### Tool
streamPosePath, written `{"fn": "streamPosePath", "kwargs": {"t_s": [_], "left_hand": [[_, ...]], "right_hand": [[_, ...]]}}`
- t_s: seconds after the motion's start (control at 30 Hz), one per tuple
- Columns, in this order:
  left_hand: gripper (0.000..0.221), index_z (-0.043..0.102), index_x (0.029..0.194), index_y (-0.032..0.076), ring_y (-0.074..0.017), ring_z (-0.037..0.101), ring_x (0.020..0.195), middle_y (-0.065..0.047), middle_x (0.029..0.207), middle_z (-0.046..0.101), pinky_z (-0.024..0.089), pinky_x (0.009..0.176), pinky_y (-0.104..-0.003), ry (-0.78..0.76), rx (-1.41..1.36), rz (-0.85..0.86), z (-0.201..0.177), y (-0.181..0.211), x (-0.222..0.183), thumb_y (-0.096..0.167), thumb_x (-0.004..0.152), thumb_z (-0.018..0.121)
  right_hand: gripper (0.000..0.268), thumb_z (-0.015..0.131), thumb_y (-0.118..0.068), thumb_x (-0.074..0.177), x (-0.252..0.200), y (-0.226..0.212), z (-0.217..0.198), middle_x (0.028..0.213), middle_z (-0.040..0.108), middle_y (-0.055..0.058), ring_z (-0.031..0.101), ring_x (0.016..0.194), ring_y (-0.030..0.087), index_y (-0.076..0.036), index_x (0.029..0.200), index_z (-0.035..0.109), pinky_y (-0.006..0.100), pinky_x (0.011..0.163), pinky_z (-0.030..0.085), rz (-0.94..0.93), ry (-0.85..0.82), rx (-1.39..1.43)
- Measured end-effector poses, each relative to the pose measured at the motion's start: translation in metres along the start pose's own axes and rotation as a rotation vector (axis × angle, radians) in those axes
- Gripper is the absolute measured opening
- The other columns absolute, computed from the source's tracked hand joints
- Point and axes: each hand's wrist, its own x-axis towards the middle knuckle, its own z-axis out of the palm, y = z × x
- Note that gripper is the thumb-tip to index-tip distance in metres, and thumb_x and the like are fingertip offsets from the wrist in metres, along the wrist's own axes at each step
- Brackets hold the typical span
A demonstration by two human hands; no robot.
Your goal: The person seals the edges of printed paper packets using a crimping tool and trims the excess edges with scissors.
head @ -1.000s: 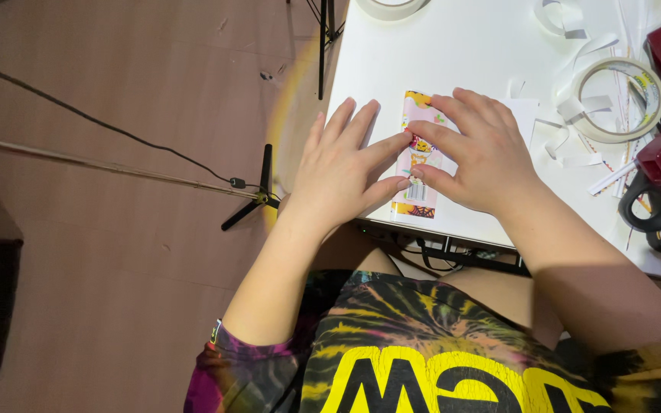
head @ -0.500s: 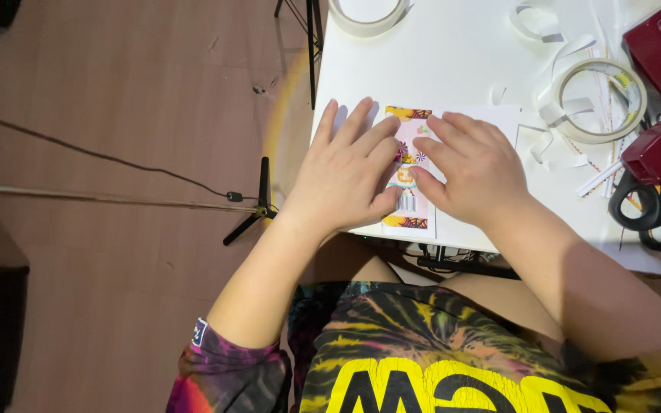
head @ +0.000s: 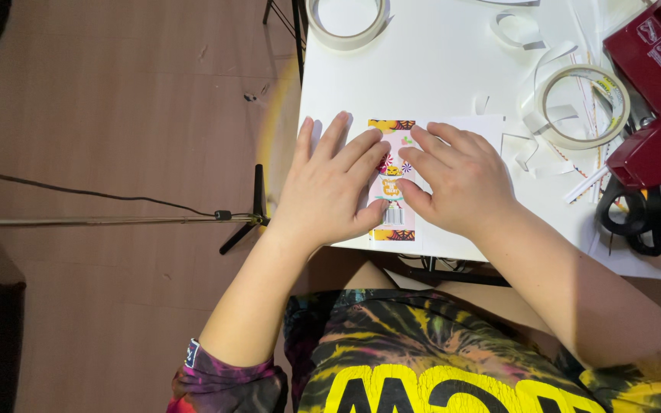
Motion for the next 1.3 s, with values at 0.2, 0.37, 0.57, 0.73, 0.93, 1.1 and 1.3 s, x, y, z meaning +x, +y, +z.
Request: {"fn": "streamPosePath", "kwargs": {"t_s": [0.2, 0.37, 0.57, 0.73, 0.93, 1.1, 1.3], "left_hand": [[0.073, 0.062, 0.142, 0.016, -0.0423, 0.038, 0.145, -0.004, 0.146, 0.060, 0.010, 0.118, -0.073, -0.008, 0.008, -0.008, -0.004, 0.002, 0.000, 0.055, 0.081, 0.054], [0.072, 0.060, 0.145, 0.017, -0.0430, 0.037, 0.146, -0.003, 0.149, 0.058, 0.011, 0.117, -0.075, -0.020, 0.013, -0.017, -0.004, 0.002, -0.001, 0.055, 0.083, 0.056], [0.053, 0.061, 0.145, 0.021, -0.0441, 0.031, 0.149, -0.001, 0.153, 0.054, 0.009, 0.116, -0.075, -0.077, 0.000, -0.092, -0.009, 0.000, 0.009, 0.042, 0.097, 0.054], [0.050, 0.062, 0.145, 0.025, -0.0448, 0.030, 0.148, -0.001, 0.157, 0.049, 0.010, 0.116, -0.076, -0.098, 0.053, -0.127, 0.001, -0.014, 0.029, 0.038, 0.097, 0.060], [0.034, 0.065, 0.130, 0.036, -0.0402, 0.052, 0.125, 0.003, 0.154, 0.043, 0.042, 0.094, -0.058, 0.168, 0.263, -0.081, 0.019, -0.031, 0.051, 0.034, 0.096, 0.068], [0.039, 0.063, 0.138, 0.045, -0.0397, 0.054, 0.121, -0.001, 0.164, 0.024, 0.046, 0.087, -0.056, 0.189, 0.348, -0.116, 0.031, -0.039, 0.062, 0.037, 0.101, 0.069], [0.051, 0.048, 0.146, 0.037, -0.0451, 0.037, 0.137, -0.004, 0.163, 0.029, 0.030, 0.104, -0.066, -0.139, 0.051, -0.210, -0.010, -0.006, 0.037, 0.056, 0.098, 0.052]], "right_hand": [[0.031, 0.070, -0.038, 0.091, 0.000, 0.000, -0.001, 0.121, 0.074, 0.009, 0.065, 0.123, 0.030, -0.015, 0.112, 0.073, 0.044, 0.097, 0.053, 0.009, -0.013, 0.007], [0.031, 0.069, -0.039, 0.092, 0.000, -0.001, -0.001, 0.122, 0.074, 0.008, 0.065, 0.123, 0.029, -0.016, 0.112, 0.073, 0.044, 0.097, 0.053, 0.017, -0.021, -0.006], [0.030, 0.071, -0.042, 0.091, 0.000, 0.000, 0.001, 0.119, 0.074, 0.004, 0.068, 0.116, 0.028, -0.021, 0.113, 0.075, 0.042, 0.094, 0.054, -0.005, 0.003, -0.050], [0.030, 0.072, -0.043, 0.091, 0.002, 0.001, -0.002, 0.117, 0.074, 0.003, 0.069, 0.114, 0.028, -0.023, 0.112, 0.076, 0.042, 0.093, 0.054, -0.018, 0.010, -0.060], [0.031, 0.074, -0.040, 0.091, 0.003, -0.001, -0.007, 0.126, 0.074, 0.006, 0.069, 0.110, 0.033, -0.019, 0.113, 0.077, 0.045, 0.086, 0.055, -0.038, -0.041, -0.040], [0.030, 0.073, -0.039, 0.092, 0.004, -0.001, -0.008, 0.125, 0.074, 0.007, 0.069, 0.111, 0.033, -0.018, 0.113, 0.077, 0.045, 0.088, 0.055, -0.046, -0.044, -0.049], [0.031, 0.075, -0.039, 0.091, 0.003, -0.002, -0.008, 0.129, 0.073, 0.008, 0.067, 0.112, 0.033, -0.019, 0.115, 0.076, 0.046, 0.089, 0.054, -0.021, -0.046, -0.025]]}}
